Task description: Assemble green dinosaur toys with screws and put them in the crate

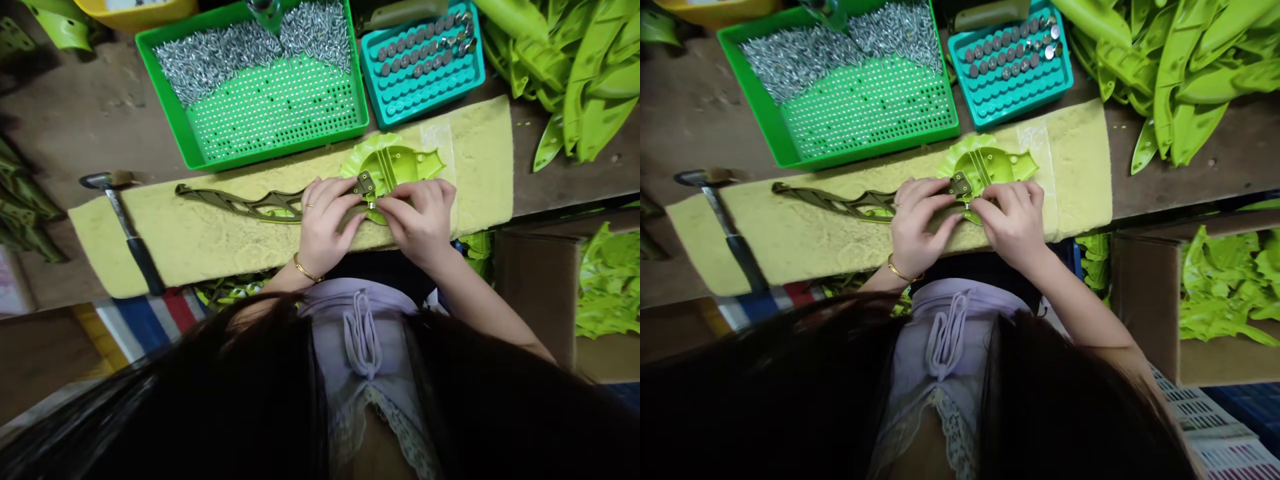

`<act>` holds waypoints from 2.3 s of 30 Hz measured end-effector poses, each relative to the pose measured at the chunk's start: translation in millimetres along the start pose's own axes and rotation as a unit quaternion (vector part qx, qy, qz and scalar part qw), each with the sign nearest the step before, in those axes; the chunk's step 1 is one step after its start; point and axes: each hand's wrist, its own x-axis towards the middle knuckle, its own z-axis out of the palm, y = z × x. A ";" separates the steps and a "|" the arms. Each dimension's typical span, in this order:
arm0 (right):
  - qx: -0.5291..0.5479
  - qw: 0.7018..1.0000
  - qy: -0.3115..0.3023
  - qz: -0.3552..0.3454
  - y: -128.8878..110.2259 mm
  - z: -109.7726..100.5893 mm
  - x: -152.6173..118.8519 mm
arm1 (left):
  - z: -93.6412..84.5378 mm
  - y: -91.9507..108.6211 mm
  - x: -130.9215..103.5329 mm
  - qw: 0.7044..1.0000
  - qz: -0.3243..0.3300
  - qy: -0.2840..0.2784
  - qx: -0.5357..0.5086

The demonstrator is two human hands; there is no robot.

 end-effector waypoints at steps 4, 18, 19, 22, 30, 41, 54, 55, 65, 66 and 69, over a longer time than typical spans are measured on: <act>-0.018 0.998 -0.059 0.000 0.5 -4.7 2.9 | 2.4 -4.4 -2.5 1.000 -0.019 -0.022 0.013; -0.044 0.998 -0.047 -0.015 -2.1 -12.6 4.1 | 4.5 -3.5 -6.2 0.996 0.018 -0.061 0.069; -0.025 0.998 -0.056 -0.002 -0.3 -15.3 2.6 | 5.0 -3.3 -7.0 0.995 0.014 -0.069 0.071; 0.093 0.992 -0.073 0.037 4.7 -25.0 1.0 | 6.7 0.3 -9.3 0.994 0.004 -0.082 0.073; 0.411 0.889 -0.107 0.170 7.5 -26.7 11.4 | 19.3 12.1 1.9 0.993 0.032 -0.050 0.103; 0.070 0.992 0.099 -0.020 7.3 11.0 -27.7 | 26.9 -7.2 9.1 0.999 0.016 -0.006 0.033; 0.039 0.991 0.086 -0.091 19.5 6.6 -24.4 | 23.1 -2.3 11.3 0.999 -0.017 -0.027 0.023; 0.044 0.992 0.084 -0.088 19.2 6.4 -24.4 | 23.2 -2.3 11.5 0.999 -0.013 -0.026 0.023; 0.029 0.993 -0.015 0.110 -3.2 -5.9 -9.4 | 21.5 3.8 12.1 0.995 0.017 0.008 0.093; 0.036 0.991 -0.018 0.130 -4.6 -5.3 -8.9 | 21.5 3.6 12.3 0.996 0.017 0.009 0.092; 0.055 0.991 -0.004 0.119 -4.5 -1.3 -11.5 | 21.8 2.0 12.6 0.996 0.017 0.004 0.087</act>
